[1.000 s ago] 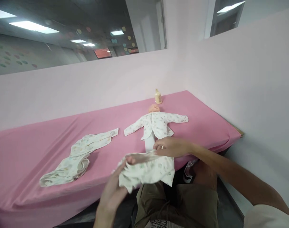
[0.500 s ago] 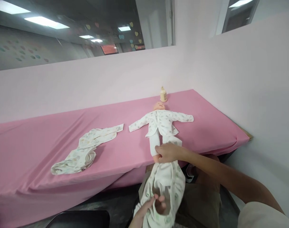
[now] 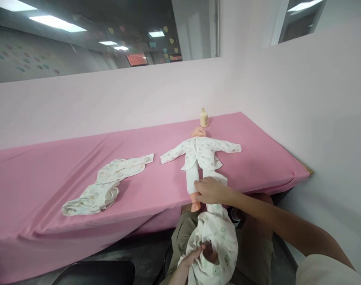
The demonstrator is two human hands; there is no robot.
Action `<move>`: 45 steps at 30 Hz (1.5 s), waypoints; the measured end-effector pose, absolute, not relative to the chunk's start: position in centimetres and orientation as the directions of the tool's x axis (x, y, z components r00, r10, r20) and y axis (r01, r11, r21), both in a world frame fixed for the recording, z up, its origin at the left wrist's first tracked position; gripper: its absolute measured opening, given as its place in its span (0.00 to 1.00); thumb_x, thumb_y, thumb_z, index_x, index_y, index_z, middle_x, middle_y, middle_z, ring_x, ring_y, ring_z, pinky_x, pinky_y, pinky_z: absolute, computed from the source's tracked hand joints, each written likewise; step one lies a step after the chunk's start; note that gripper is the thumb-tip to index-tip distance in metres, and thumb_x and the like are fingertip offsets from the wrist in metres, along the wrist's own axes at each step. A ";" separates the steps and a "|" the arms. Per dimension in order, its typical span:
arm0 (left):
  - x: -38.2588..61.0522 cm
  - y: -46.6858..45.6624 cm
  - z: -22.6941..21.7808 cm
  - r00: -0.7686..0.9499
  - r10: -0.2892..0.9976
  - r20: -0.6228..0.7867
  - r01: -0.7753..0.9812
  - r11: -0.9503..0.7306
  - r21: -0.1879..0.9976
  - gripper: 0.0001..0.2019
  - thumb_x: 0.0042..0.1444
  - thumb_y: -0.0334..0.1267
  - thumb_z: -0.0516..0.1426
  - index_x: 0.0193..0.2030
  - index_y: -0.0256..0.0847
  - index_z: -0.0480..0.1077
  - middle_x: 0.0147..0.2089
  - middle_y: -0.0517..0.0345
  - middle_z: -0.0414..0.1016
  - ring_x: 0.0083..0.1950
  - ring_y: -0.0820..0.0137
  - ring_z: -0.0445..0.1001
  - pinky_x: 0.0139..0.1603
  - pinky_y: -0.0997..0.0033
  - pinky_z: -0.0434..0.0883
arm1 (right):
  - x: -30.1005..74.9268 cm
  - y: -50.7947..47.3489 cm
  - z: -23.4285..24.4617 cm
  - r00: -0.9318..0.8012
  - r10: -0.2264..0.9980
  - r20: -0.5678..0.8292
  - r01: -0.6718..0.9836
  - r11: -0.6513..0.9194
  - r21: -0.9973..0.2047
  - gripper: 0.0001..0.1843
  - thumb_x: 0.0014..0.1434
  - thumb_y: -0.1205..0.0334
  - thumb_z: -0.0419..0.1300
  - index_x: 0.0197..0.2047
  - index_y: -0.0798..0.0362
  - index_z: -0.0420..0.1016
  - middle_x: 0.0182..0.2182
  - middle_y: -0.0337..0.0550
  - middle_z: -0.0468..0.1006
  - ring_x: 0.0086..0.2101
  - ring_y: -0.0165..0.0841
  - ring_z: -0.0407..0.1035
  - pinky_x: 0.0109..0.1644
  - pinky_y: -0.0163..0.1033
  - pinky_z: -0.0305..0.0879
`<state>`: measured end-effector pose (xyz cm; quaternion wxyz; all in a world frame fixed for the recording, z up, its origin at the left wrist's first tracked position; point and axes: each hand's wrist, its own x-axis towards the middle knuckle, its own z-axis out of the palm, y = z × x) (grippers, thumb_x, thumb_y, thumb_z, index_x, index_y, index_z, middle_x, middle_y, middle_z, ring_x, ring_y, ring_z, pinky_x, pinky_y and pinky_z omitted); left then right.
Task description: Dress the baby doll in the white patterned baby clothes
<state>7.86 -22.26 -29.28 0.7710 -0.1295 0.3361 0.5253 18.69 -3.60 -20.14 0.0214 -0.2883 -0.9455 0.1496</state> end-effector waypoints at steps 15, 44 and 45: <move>6.7 -18.1 -24.3 0.024 0.797 -0.604 -0.937 0.229 0.265 0.05 0.57 0.26 0.58 0.40 0.34 0.72 0.39 0.53 0.79 0.35 0.70 0.80 0.38 0.73 0.77 | 19.1 -4.0 -20.7 -0.989 0.126 0.078 0.129 0.991 0.034 0.12 0.56 0.70 0.57 0.43 0.52 0.76 0.60 0.45 0.65 0.62 0.48 0.50 0.59 0.53 0.55; 6.8 -15.6 -26.0 0.051 0.875 -0.481 -0.967 0.165 0.196 0.06 0.59 0.32 0.57 0.42 0.37 0.73 0.40 0.55 0.80 0.40 0.72 0.79 0.43 0.75 0.77 | 19.5 -5.1 -21.0 -0.918 0.351 0.184 0.255 0.879 -0.404 0.07 0.64 0.63 0.54 0.42 0.53 0.73 0.43 0.45 0.69 0.36 0.31 0.64 0.41 0.39 0.62; 6.7 -15.6 -25.5 0.057 0.891 -0.450 -0.971 0.154 0.181 0.06 0.60 0.32 0.57 0.43 0.38 0.74 0.40 0.56 0.80 0.40 0.72 0.79 0.44 0.75 0.76 | 19.5 -5.2 -20.8 -0.905 0.380 0.192 0.257 0.847 -0.466 0.08 0.65 0.61 0.55 0.42 0.53 0.73 0.43 0.44 0.69 0.35 0.30 0.64 0.42 0.38 0.63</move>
